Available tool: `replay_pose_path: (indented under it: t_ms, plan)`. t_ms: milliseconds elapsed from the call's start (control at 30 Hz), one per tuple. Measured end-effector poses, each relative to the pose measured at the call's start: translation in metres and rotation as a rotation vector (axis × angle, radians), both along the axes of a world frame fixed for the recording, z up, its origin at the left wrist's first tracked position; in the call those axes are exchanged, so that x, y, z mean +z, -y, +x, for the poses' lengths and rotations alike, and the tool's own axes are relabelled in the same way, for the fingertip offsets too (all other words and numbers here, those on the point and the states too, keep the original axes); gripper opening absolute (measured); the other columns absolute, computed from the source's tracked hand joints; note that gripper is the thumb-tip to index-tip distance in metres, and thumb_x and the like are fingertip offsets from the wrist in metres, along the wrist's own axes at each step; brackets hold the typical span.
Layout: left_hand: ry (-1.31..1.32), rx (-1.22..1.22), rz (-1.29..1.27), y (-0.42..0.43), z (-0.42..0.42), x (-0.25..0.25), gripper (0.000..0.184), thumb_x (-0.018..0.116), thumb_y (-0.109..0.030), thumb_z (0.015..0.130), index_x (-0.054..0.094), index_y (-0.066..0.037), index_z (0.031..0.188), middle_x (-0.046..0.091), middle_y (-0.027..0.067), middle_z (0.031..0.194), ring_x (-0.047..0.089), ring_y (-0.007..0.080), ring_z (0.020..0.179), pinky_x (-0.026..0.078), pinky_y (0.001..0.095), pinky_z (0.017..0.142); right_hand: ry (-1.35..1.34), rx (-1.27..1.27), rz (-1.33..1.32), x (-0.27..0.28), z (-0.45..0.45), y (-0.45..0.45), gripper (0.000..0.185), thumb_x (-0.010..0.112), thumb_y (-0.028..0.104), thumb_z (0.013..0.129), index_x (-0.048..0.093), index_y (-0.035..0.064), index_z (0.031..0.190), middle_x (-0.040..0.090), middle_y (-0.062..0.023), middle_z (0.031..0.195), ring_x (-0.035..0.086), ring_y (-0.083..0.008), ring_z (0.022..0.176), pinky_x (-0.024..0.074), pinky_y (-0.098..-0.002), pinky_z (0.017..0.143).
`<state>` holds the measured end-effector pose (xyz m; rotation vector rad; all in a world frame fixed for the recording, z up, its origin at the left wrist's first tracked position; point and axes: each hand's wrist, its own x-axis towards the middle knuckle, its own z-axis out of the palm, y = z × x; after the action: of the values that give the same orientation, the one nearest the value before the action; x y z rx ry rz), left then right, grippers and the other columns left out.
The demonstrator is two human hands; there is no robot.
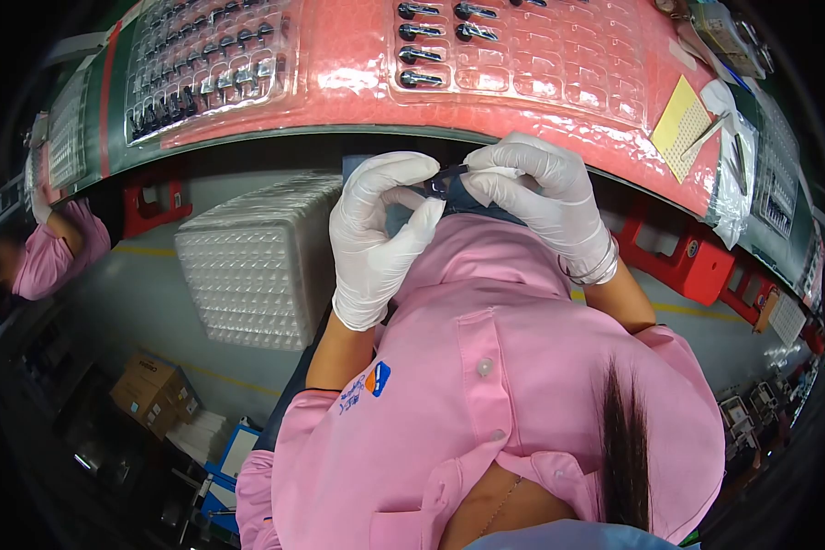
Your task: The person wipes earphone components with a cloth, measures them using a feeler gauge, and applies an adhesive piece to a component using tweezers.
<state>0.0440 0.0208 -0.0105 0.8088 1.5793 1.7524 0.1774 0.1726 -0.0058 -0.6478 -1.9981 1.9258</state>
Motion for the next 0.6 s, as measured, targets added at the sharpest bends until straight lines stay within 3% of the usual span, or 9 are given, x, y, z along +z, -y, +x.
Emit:
replay_pose_path:
  t_ms: [133,433,533,600]
  plan:
    - [-0.056,0.005,-0.021,-0.0019,0.0023,-0.0009,0.036,0.067,0.01,0.077,0.063,-0.003,0.11,0.06,0.0114,0.118,0.062,0.0141,0.093,0.053,0.0247,0.075,0.055,0.034,0.06,0.0007,0.0006,-0.0002,0.018,0.07,0.001,0.085,0.068,-0.0027,0.103,0.063,-0.0058,0.086,0.06,-0.0091,0.075,0.0466,-0.0218,0.065]
    - [-0.306,-0.085,-0.044,0.0007,-0.0025,0.0003,0.043,0.068,0.007,0.077,0.061,-0.004,0.118,0.063,0.0099,0.114,0.063,0.0149,0.097,0.052,0.0256,0.076,0.059,0.048,-0.029,-0.0007,0.0011,-0.0003,0.019,0.07,0.001,0.084,0.069,-0.0009,0.103,0.062,-0.0048,0.086,0.059,-0.0081,0.074,0.0444,-0.0214,0.063]
    - [0.156,-0.029,-0.078,-0.0042,0.0041,0.0074,0.046,0.069,0.006,0.079,0.058,-0.003,0.122,0.065,0.0096,0.112,0.063,0.0145,0.096,0.051,0.0243,0.076,-0.001,0.017,0.083,0.0066,-0.0016,-0.0005,0.019,0.071,0.002,0.084,0.069,-0.0002,0.103,0.062,-0.0047,0.085,0.059,-0.0082,0.073,0.0444,-0.0217,0.063]
    - [0.221,-0.033,-0.071,-0.004,0.0043,0.0059,0.046,0.069,0.005,0.079,0.058,-0.003,0.123,0.065,0.0098,0.112,0.063,0.0143,0.096,0.05,0.0238,0.076,-0.002,0.017,0.104,0.0058,-0.0017,-0.0015,0.019,0.071,0.002,0.084,0.069,-0.0001,0.103,0.062,-0.0047,0.085,0.059,-0.0084,0.072,0.0443,-0.0217,0.063]
